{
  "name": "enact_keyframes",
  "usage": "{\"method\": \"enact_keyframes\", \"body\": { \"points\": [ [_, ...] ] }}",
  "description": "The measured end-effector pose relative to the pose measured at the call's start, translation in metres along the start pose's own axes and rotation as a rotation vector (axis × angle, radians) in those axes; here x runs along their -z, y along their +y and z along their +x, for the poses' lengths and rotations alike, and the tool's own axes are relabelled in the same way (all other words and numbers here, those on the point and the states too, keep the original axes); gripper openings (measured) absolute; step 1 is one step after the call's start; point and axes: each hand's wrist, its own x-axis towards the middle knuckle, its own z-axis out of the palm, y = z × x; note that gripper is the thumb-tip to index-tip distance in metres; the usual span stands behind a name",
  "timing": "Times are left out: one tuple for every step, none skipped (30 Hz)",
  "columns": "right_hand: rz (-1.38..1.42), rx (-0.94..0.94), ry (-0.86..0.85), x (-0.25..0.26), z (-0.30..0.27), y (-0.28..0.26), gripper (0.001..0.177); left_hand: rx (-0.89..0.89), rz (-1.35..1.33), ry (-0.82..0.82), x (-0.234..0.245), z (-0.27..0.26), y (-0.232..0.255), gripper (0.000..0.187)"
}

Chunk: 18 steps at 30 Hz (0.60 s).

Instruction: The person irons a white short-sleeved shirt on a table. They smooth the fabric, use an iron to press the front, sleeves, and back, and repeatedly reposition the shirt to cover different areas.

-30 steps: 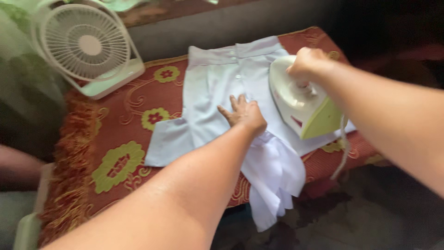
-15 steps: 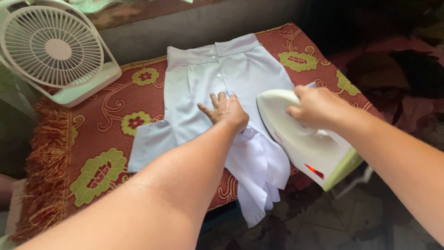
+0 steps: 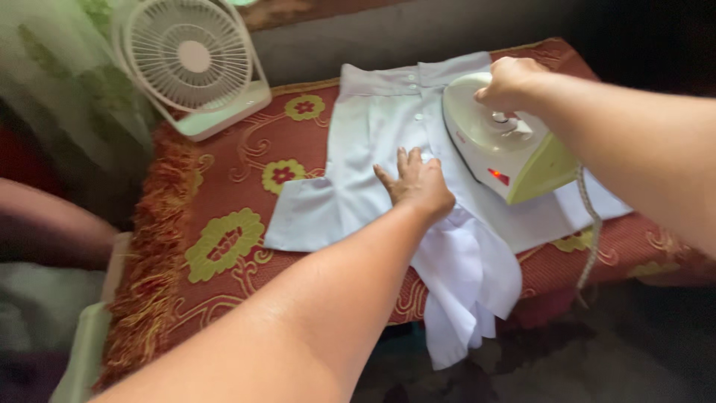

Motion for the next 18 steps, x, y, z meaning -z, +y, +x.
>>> {"method": "enact_keyframes", "body": {
  "points": [
    [0.011,0.010,0.003,0.001,0.003,0.001,0.041,0.009,-0.015,-0.001,0.001,-0.002,-0.002,0.063],
    [0.022,0.019,0.005,0.000,0.004,0.000,0.041,0.019,-0.029,-0.002,0.002,-0.003,-0.004,0.067],
    [0.032,0.047,-0.001,0.000,0.002,0.000,0.041,0.018,-0.046,-0.003,0.003,-0.003,-0.003,0.071],
    [0.042,0.074,-0.007,0.001,-0.003,0.000,0.042,0.026,-0.044,-0.002,0.003,-0.003,-0.004,0.070],
    [0.052,0.096,-0.013,0.001,-0.011,0.002,0.042,0.029,-0.043,-0.003,0.003,-0.002,-0.004,0.070],
    [0.049,0.101,-0.022,0.001,-0.019,0.002,0.042,0.031,-0.042,-0.004,0.003,-0.001,-0.004,0.070],
    [0.045,0.099,-0.030,0.001,-0.029,0.000,0.042,0.039,-0.046,0.008,0.002,0.001,-0.002,0.071],
    [0.041,0.097,-0.038,0.000,-0.040,-0.001,0.042,0.048,-0.050,0.020,0.002,0.003,0.000,0.071],
    [0.050,0.087,-0.053,0.000,-0.053,-0.002,0.042,0.055,-0.053,0.029,0.000,0.005,0.002,0.072],
    [0.059,0.077,-0.067,0.000,-0.067,-0.002,0.042,0.064,-0.063,0.041,-0.001,0.008,0.004,0.071],
    [0.067,0.069,-0.079,0.001,-0.081,-0.002,0.042,0.075,-0.074,0.055,-0.001,0.011,0.005,0.070],
    [0.075,0.076,-0.080,0.001,-0.096,0.000,0.042,0.086,-0.084,0.069,-0.002,0.014,0.007,0.070],
    [0.083,0.081,-0.081,0.001,-0.112,0.002,0.042,0.091,-0.092,0.090,-0.004,0.016,0.009,0.070],
    [0.091,0.087,-0.081,0.001,-0.126,0.005,0.042,0.095,-0.099,0.110,-0.005,0.018,0.011,0.070],
    [0.082,0.080,-0.083,0.001,-0.140,0.010,0.043,0.101,-0.108,0.130,-0.008,0.021,0.014,0.071],
    [0.074,0.072,-0.084,0.002,-0.153,0.015,0.043,0.104,-0.124,0.125,-0.010,0.023,0.016,0.072],
    [0.066,0.066,-0.088,0.002,-0.166,0.020,0.044,0.109,-0.139,0.119,-0.013,0.026,0.017,0.072],
    [0.064,0.064,-0.083,0.001,-0.178,0.026,0.045,0.114,-0.154,0.112,-0.016,0.028,0.018,0.073]
  ]
}}
